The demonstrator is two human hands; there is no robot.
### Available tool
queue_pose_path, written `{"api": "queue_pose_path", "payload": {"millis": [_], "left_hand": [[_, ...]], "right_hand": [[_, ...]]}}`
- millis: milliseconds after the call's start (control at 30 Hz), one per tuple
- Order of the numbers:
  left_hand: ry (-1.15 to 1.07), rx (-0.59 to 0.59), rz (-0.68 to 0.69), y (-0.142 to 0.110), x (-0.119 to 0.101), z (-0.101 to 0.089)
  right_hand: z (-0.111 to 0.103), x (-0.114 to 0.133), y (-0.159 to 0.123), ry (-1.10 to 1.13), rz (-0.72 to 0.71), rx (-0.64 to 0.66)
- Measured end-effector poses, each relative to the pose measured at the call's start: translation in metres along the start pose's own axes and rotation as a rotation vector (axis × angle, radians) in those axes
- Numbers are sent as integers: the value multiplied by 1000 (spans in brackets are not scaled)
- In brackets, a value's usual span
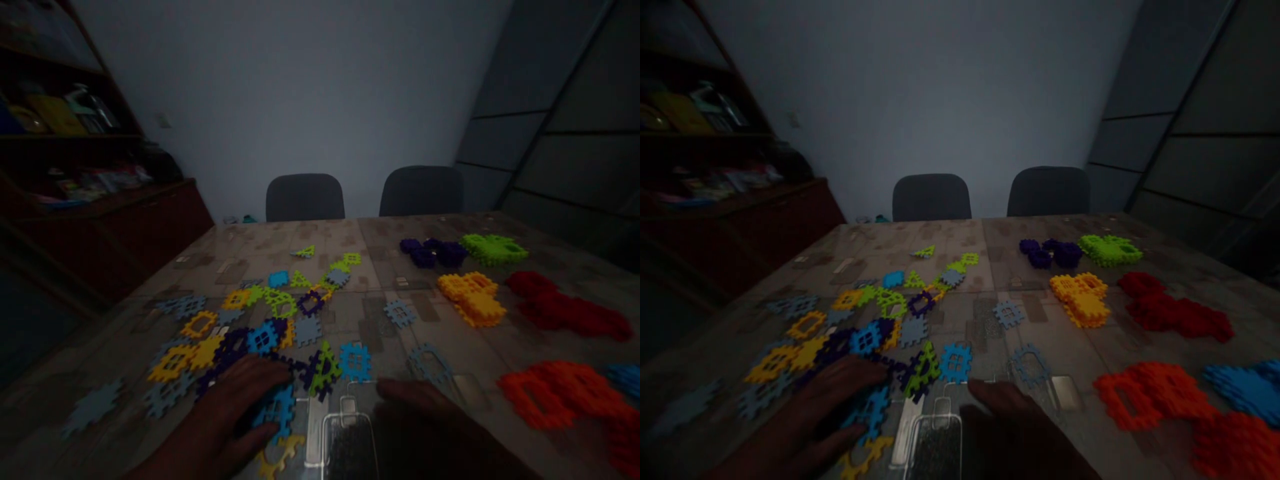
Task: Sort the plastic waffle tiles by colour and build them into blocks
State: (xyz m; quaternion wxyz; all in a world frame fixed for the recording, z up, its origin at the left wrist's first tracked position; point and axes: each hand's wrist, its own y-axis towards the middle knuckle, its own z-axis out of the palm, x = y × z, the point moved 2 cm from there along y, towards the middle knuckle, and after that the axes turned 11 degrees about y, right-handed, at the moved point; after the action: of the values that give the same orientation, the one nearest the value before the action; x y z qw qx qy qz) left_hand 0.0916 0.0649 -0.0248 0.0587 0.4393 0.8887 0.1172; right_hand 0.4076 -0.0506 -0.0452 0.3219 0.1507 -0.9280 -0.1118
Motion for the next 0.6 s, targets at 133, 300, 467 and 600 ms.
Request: {"api": "queue_pose_path", "payload": {"millis": [133,300,467,600], "left_hand": [[-59,-118,-178,-5,15,1],[-170,-93,-224,-5,23,-7],[-142,-1,42,-4,-3,-9],[-152,-39,44,-2,-12,-11]], "right_hand": [[28,7,36,-87,-85,76],[46,-1,65,-162,-107,57],[44,4,63,-129,-84,99],[33,16,41,-13,-79,170]]}}
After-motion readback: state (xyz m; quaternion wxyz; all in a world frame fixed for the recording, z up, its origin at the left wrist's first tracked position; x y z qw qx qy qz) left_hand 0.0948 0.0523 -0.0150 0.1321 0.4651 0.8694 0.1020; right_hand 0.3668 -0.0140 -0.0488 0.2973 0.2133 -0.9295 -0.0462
